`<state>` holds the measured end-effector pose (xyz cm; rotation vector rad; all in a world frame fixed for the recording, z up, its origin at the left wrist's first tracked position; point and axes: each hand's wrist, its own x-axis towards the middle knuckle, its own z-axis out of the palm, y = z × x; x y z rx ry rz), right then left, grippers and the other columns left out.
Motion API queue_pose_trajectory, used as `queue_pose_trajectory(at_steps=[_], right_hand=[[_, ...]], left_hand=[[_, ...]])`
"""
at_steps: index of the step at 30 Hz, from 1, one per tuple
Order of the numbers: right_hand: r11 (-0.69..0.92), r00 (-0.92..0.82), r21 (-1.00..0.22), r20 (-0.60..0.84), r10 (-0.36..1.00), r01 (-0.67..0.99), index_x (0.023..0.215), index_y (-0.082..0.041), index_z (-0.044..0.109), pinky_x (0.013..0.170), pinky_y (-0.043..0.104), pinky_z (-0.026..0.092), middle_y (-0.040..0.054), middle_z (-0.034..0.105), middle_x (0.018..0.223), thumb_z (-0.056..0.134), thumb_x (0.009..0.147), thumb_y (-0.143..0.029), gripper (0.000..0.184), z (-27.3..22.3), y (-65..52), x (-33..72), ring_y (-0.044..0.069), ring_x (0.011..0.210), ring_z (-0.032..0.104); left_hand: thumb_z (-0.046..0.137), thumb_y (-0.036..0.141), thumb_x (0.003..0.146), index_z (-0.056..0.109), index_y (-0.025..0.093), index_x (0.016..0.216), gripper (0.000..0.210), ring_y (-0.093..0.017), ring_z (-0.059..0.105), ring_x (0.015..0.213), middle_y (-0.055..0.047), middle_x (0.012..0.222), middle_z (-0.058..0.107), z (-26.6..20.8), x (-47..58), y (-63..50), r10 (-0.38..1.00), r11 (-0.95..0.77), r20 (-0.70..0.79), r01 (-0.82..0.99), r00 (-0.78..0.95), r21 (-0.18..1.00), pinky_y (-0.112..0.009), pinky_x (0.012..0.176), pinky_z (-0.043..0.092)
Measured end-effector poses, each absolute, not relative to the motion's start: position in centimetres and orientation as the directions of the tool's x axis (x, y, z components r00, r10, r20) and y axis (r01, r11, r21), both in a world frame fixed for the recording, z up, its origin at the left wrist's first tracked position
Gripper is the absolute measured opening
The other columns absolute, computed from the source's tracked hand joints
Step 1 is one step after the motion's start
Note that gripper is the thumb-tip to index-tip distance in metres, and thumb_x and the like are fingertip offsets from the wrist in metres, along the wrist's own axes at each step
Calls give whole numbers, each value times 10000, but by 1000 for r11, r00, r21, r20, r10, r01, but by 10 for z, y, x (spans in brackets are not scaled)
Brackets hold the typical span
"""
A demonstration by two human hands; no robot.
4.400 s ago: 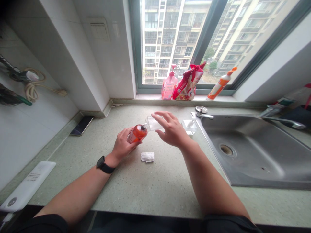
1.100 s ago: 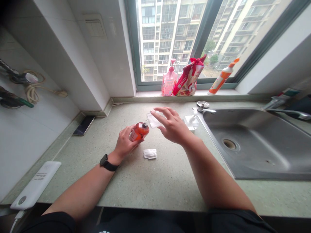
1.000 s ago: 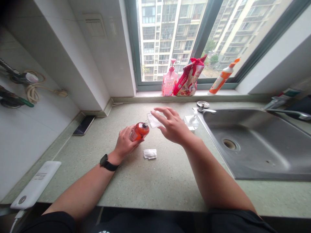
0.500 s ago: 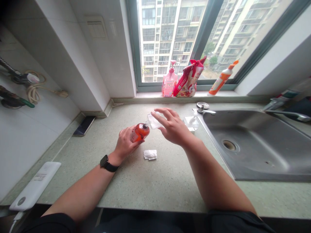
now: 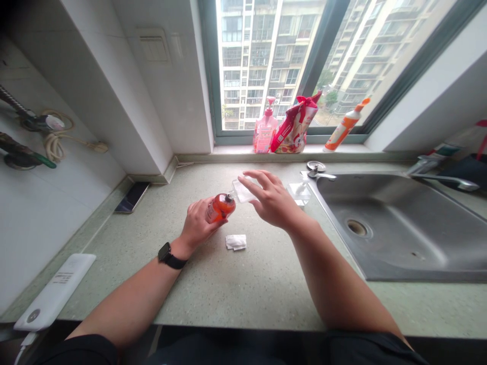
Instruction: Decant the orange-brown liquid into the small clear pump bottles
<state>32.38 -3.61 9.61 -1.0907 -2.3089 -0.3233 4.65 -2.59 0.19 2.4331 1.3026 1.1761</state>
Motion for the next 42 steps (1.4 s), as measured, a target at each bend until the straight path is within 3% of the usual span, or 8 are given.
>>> queue_pose_trajectory(at_steps=[25,42], right_hand=[[633,-537,12,541,647,774,1692,-380,291,1157,656,477,124,570,1528,643,913,-112,896,102,-36,322,371,1366,549],[639,-567,59,529,632,767,1659,-326,375,1153,619,479,152,591,1498,625,935,-113,795,109,-34,317,364,1379,540]], left_hand=[[681,714,924,598,218,1356,663,-323,701,1119,-132,1211,742,3,48,-26,763,-601,571,659,303,452,-503,1072,480],[684,682,933,584,200,1340,638,-324,700,1099,-132,1200,740,3,47,-25,761,-601,575,662,302,448,-509,1063,483]])
